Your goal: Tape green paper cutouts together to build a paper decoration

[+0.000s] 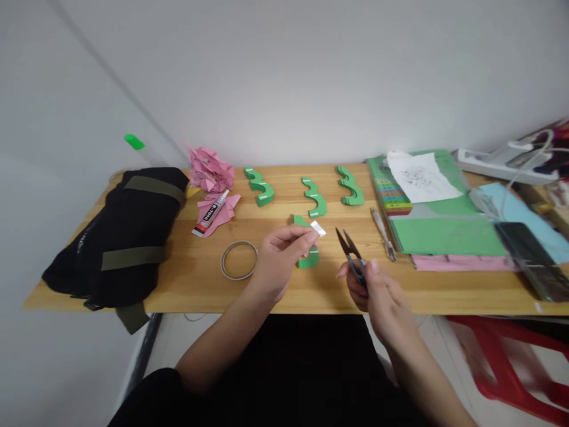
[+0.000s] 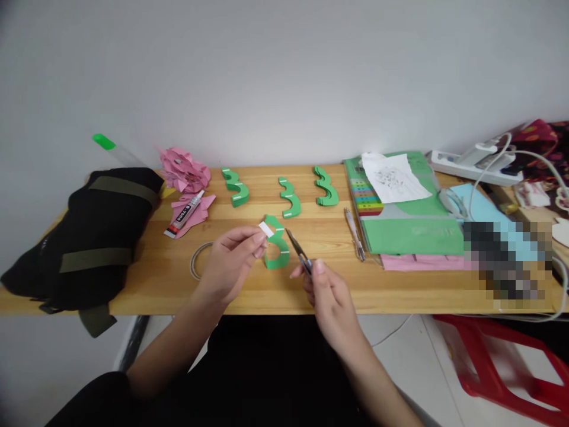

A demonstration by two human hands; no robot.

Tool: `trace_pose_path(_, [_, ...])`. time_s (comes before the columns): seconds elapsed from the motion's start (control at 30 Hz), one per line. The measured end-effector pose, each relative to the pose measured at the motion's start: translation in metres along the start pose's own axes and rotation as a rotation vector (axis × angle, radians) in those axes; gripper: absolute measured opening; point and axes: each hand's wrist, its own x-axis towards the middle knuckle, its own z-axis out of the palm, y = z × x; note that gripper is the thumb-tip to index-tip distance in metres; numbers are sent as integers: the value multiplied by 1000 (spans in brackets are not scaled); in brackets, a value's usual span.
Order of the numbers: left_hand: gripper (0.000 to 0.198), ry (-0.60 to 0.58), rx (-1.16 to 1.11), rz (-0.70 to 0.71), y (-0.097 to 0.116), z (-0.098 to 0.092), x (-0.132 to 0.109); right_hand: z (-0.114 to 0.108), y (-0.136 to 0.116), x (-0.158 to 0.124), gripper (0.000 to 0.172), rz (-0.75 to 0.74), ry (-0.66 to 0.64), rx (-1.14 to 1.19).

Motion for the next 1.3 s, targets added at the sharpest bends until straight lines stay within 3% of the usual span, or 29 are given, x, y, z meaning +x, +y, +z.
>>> trace_pose_path(0.23, [15, -10, 37, 4, -1, 7, 0, 11, -3, 1, 54, -54, -20, -27])
trace_pose_path(0.6, [6, 83, 142, 44, 1, 11, 0, 13, -2, 4, 45, -239, 145, -326])
trace_pose_path(0.8, [6, 42, 251, 84, 1, 9, 0, 11, 2, 5, 45, -229, 141, -304])
trace_pose_path(1.1, [6, 98, 152, 173, -1, 11, 0, 7, 7, 7, 46, -198, 195, -251])
trace_pose_path(1.3, [7, 62, 129, 102, -1, 11, 0, 9, 7, 8, 49, -212, 119, -267])
